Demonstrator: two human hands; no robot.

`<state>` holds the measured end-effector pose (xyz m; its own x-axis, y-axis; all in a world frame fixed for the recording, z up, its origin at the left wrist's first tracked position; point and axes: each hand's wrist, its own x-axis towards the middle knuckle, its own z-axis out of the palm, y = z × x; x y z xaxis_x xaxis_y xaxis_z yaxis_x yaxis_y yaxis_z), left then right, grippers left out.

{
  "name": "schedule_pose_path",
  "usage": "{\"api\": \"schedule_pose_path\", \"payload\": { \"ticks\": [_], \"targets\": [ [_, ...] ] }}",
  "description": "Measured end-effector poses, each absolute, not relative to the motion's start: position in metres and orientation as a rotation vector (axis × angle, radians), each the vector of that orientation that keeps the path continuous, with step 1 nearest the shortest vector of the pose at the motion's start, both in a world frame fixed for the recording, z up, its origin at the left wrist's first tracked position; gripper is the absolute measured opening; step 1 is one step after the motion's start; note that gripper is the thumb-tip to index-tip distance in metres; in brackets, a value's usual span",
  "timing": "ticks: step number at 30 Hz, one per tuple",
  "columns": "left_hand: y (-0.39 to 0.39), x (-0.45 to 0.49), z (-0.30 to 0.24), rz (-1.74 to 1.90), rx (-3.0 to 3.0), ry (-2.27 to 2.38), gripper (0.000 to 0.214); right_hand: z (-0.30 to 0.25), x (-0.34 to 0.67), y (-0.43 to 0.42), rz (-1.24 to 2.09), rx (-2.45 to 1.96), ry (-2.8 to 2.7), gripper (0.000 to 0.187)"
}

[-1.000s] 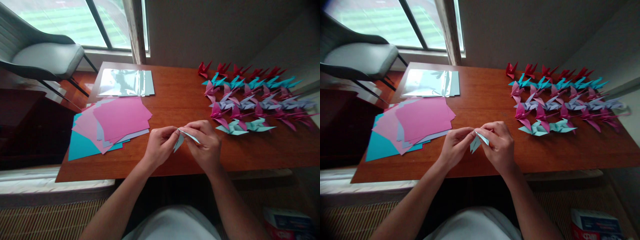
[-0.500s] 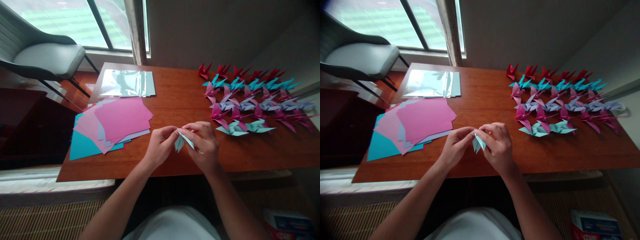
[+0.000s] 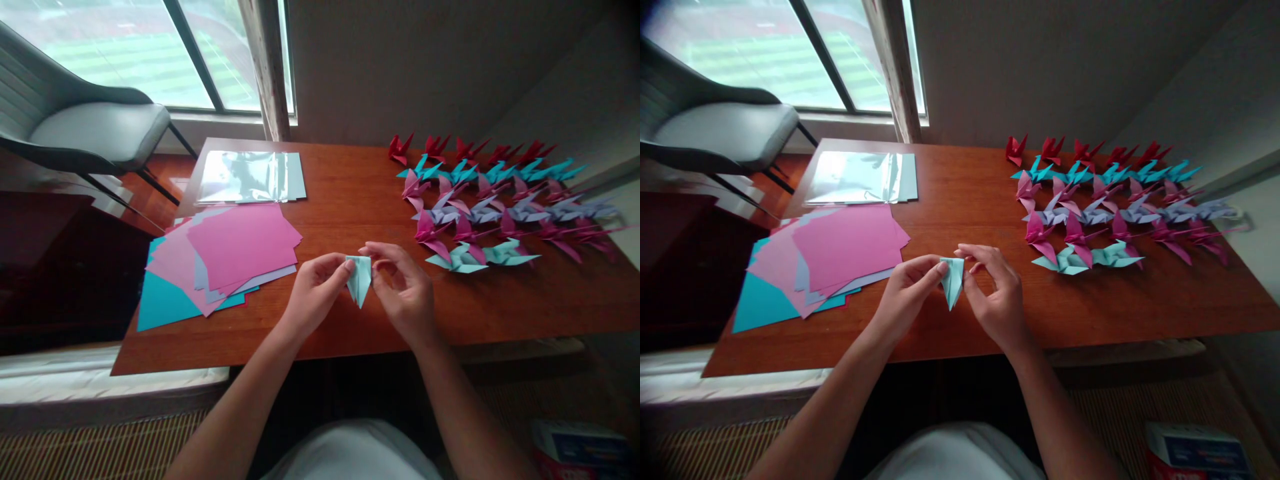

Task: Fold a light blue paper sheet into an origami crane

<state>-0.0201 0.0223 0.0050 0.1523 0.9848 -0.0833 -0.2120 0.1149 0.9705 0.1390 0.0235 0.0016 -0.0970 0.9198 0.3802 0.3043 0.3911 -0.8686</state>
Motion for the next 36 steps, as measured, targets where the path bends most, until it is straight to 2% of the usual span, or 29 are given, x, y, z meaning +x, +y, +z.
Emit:
{"api": "schedule_pose_path", "payload": {
  "ticks": [4,7,17,27,36],
  "targets": [
    [0.023,-0.02,0.006,1.131,1.026,0.969,0.029,-0.001,0.14,0.025,0.917,-1.142,-1.435,0.013],
    [0.023,-0.02,0.007,1.131,1.035,0.978,0.03,0.001,0.14,0.026,0.933,-1.145,-1.419,0.009],
    [0.019,-0.019,0.003,1.118,1.09,0.956,0.03,0.006,0.146,0.026,1.045,-1.114,-1.384,0.009],
    [0.017,-0.022,0.003,1.115,1.464,1.011,0.022,0.015,0.151,0.022,1.151,-1.05,-1.305,0.005],
    [0.018,-0.021,0.004,1.127,1.499,1.045,0.022,0.013,0.152,0.021,1.138,-1.059,-1.351,0.012]
  ]
}}
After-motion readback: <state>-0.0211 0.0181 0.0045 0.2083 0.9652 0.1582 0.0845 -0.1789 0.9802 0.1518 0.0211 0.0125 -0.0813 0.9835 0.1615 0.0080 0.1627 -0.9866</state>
